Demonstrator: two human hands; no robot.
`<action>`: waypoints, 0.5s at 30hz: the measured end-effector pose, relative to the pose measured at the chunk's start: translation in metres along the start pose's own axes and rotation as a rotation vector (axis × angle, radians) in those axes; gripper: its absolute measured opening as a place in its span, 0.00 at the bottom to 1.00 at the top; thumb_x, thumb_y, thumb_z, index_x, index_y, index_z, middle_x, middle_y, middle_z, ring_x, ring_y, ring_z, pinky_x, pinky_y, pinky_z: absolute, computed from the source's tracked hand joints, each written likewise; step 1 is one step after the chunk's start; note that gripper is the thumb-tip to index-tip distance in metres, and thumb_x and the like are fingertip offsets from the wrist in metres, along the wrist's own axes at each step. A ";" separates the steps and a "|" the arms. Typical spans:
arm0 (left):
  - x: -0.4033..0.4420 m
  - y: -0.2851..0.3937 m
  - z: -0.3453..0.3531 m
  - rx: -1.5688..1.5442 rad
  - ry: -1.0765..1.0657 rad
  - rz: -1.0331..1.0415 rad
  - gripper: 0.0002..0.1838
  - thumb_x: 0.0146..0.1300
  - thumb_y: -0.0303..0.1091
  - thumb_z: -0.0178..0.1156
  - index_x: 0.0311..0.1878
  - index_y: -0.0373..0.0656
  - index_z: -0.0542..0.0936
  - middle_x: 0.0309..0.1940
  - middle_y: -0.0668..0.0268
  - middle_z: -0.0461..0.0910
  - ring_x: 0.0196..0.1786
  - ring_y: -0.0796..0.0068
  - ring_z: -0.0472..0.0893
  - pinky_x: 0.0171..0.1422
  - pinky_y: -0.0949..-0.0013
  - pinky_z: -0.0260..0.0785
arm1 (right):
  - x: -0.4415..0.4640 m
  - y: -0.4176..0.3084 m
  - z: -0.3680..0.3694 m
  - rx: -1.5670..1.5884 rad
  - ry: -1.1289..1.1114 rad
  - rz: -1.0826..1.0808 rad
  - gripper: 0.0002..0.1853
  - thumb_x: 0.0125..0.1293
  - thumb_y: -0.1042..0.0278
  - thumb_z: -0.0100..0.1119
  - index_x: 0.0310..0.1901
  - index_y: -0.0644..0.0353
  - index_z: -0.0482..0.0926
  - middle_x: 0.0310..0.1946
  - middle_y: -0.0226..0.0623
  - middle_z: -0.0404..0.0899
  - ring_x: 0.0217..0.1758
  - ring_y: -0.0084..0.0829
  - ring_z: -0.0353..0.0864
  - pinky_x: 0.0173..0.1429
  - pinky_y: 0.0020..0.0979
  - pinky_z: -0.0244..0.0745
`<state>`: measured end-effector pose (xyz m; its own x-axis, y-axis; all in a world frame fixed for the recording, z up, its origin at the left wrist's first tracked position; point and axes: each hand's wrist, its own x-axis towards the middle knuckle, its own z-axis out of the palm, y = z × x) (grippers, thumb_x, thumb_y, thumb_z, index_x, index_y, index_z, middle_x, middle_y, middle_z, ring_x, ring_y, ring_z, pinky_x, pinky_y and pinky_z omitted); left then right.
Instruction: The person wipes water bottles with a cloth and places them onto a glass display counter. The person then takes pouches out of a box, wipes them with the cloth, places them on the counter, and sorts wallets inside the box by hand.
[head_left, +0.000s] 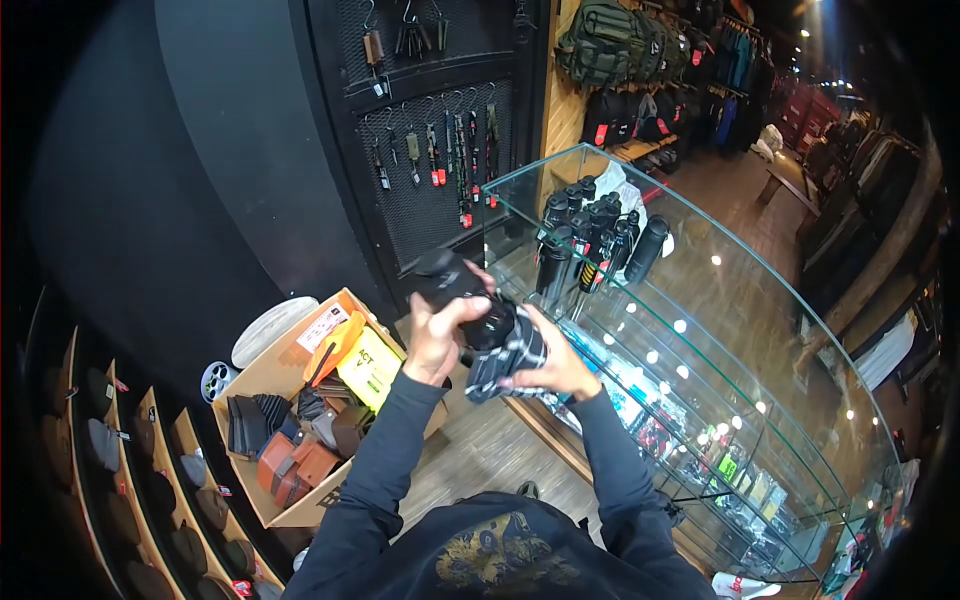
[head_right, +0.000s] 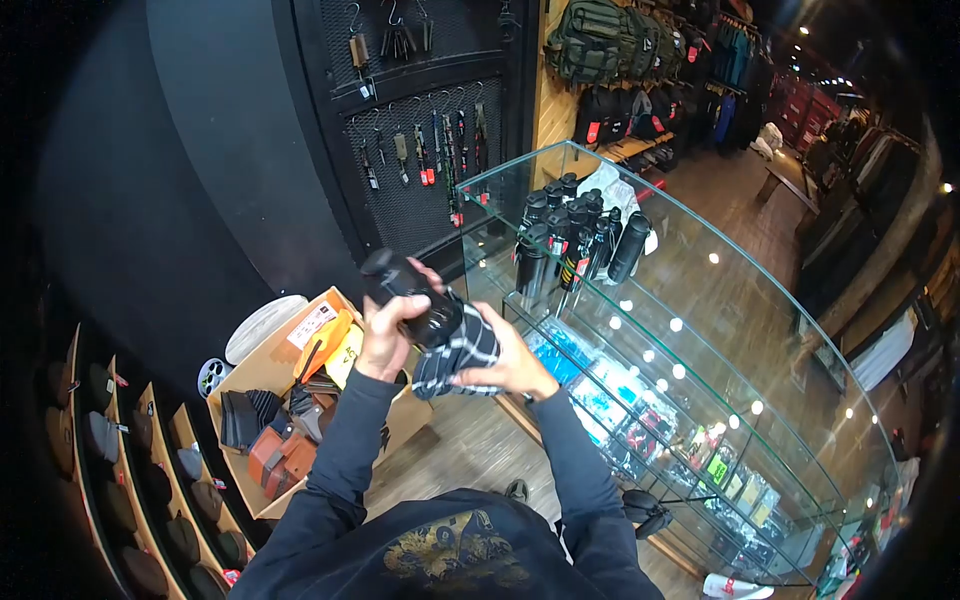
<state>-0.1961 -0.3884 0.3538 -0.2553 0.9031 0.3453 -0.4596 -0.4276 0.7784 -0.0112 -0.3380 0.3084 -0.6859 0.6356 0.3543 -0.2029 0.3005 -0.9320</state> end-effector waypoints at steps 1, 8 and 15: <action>0.002 -0.008 0.001 0.052 -0.081 -0.001 0.20 0.44 0.24 0.66 0.46 0.35 0.80 0.42 0.62 0.83 0.47 0.70 0.81 0.58 0.67 0.72 | 0.012 0.001 -0.001 0.169 -0.064 -0.026 0.48 0.42 0.68 0.81 0.67 0.63 0.65 0.58 0.32 0.74 0.62 0.24 0.71 0.68 0.29 0.65; 0.008 -0.019 -0.013 -0.078 -0.116 0.056 0.34 0.32 0.27 0.64 0.51 0.29 0.78 0.43 0.53 0.83 0.49 0.62 0.83 0.62 0.63 0.74 | 0.013 0.015 0.000 0.205 -0.118 0.043 0.55 0.45 0.69 0.78 0.74 0.67 0.56 0.64 0.36 0.69 0.67 0.27 0.68 0.72 0.31 0.63; 0.013 -0.008 -0.018 -0.237 -0.221 0.034 0.35 0.38 0.31 0.64 0.55 0.29 0.74 0.45 0.49 0.82 0.50 0.58 0.82 0.62 0.61 0.73 | -0.001 0.046 -0.004 0.555 -0.284 0.306 0.53 0.39 0.68 0.73 0.73 0.64 0.61 0.60 0.36 0.76 0.62 0.28 0.75 0.68 0.30 0.67</action>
<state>-0.2110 -0.3737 0.3426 -0.0954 0.8638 0.4946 -0.6458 -0.4318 0.6296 -0.0171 -0.3223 0.2655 -0.9101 0.4004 0.1064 -0.2472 -0.3188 -0.9150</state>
